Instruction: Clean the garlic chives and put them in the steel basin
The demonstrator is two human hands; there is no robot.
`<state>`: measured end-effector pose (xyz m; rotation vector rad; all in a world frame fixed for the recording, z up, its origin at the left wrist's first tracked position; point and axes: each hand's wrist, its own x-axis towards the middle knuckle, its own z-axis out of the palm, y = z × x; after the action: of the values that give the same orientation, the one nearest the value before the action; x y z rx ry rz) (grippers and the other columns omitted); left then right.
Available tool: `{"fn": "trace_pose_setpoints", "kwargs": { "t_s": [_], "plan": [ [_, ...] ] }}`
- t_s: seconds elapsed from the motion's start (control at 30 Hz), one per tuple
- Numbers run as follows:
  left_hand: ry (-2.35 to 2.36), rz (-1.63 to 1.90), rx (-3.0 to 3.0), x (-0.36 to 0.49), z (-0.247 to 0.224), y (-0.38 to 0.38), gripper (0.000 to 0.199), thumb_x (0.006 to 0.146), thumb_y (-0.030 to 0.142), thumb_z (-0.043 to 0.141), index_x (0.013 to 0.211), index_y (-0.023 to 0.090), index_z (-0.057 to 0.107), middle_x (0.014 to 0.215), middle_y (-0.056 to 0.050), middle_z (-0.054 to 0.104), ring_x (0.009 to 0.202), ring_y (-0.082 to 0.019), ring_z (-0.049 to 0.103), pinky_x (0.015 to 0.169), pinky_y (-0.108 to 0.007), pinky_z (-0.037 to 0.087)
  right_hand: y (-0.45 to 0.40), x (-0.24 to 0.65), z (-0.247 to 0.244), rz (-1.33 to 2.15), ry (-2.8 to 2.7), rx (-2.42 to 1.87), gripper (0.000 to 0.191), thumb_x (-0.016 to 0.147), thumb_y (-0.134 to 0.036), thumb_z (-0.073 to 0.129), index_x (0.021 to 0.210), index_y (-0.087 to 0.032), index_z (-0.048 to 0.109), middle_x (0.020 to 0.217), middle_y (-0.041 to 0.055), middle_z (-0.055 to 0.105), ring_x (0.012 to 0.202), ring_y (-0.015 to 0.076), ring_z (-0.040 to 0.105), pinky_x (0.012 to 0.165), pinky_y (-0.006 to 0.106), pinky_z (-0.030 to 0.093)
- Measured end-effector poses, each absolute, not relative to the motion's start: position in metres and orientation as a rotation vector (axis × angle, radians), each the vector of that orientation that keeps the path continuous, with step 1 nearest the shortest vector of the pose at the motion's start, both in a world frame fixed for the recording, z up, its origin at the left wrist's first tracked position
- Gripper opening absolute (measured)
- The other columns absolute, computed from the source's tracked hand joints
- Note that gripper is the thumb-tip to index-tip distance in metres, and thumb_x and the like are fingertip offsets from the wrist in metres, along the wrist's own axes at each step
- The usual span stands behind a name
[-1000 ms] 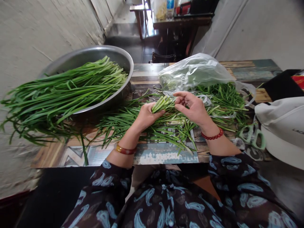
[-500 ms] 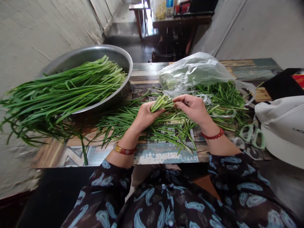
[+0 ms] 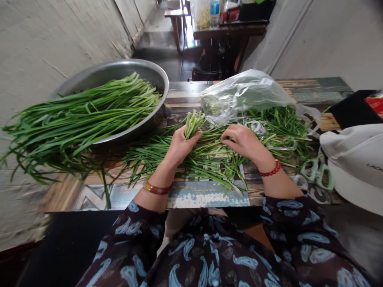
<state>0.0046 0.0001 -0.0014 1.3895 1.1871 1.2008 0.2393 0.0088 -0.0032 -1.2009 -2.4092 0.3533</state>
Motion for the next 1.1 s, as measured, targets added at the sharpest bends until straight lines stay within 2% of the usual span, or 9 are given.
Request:
{"fn": "trace_pose_setpoints", "kwargs": {
  "t_s": [0.13,0.23,0.47,0.63,0.73,0.8,0.93,1.1],
  "plan": [
    [1.217,1.123,1.428,0.004,0.000,-0.001,0.031,0.072,0.041,0.077,0.084,0.013,0.072,0.076,-0.002,0.069,0.070,-0.014,0.058,0.067,-0.025,0.046,0.010,0.238,-0.001,0.590,-2.214,-1.064,0.012,0.092,-0.021,0.057,0.086,-0.021,0.067,0.086,0.0043,0.068,0.081,0.0201,0.062,0.076,0.033,0.046],
    [1.211,1.060,1.486,0.005,0.001,-0.003,0.032,0.073,0.042,0.077,0.085,0.012,0.074,0.079,-0.004,0.071,0.074,-0.016,0.061,0.072,-0.027,0.047,0.009,0.234,0.000,0.613,-2.156,-1.043,0.011,0.091,-0.023,0.058,0.085,-0.022,0.067,0.084,0.0028,0.069,0.079,0.0191,0.062,0.075,0.032,0.046],
    [1.180,0.969,1.675,0.005,-0.002,-0.003,0.029,0.075,0.039,0.074,0.066,0.013,0.066,0.066,0.001,0.059,0.065,-0.012,0.051,0.065,-0.025,0.041,0.009,0.230,0.000,0.536,-2.142,-0.987,0.013,0.092,-0.026,0.059,0.083,-0.023,0.068,0.083,0.0029,0.070,0.079,0.0197,0.063,0.076,0.033,0.047],
    [1.251,0.995,1.592,0.003,-0.003,-0.003,0.029,0.075,0.039,0.073,0.066,0.014,0.061,0.063,0.003,0.052,0.062,-0.011,0.045,0.061,-0.024,0.037,0.013,0.240,-0.003,0.229,-2.037,-1.211,0.013,0.093,-0.026,0.058,0.085,-0.023,0.067,0.086,0.0059,0.070,0.084,0.0230,0.062,0.082,0.037,0.046],
    [1.264,1.016,1.558,0.002,-0.002,-0.003,0.029,0.075,0.038,0.073,0.065,0.014,0.059,0.063,0.003,0.052,0.062,-0.010,0.045,0.061,-0.024,0.037,0.014,0.244,-0.003,0.118,-1.955,-1.290,0.023,0.096,-0.034,0.057,0.076,-0.024,0.064,0.084,0.0075,0.069,0.086,0.0245,0.062,0.085,0.039,0.047],
    [1.262,1.012,1.553,0.003,-0.002,-0.003,0.029,0.075,0.038,0.073,0.066,0.014,0.060,0.065,0.002,0.053,0.063,-0.010,0.045,0.062,-0.024,0.037,0.014,0.241,-0.001,0.179,-1.907,-1.225,0.026,0.097,-0.038,0.055,0.076,-0.024,0.064,0.085,0.0074,0.070,0.089,0.0242,0.064,0.086,0.039,0.048],
    [1.246,1.002,1.563,0.003,-0.003,-0.002,0.028,0.075,0.039,0.073,0.070,0.014,0.063,0.067,0.001,0.056,0.065,-0.011,0.048,0.064,-0.024,0.039,0.010,0.228,0.000,0.410,-1.927,-1.043,0.015,0.092,-0.038,0.064,0.089,-0.024,0.069,0.095,0.0062,0.073,0.095,0.0233,0.067,0.090,0.040,0.051],
    [1.242,1.006,1.583,0.003,-0.005,-0.001,0.028,0.074,0.039,0.073,0.069,0.013,0.064,0.064,0.001,0.056,0.063,-0.012,0.048,0.062,-0.024,0.039,0.005,0.215,-0.004,0.611,-1.815,-1.042,0.012,0.084,-0.033,0.071,0.078,-0.024,0.071,0.090,0.0050,0.074,0.090,0.0220,0.068,0.087,0.040,0.053]
  ]
}}
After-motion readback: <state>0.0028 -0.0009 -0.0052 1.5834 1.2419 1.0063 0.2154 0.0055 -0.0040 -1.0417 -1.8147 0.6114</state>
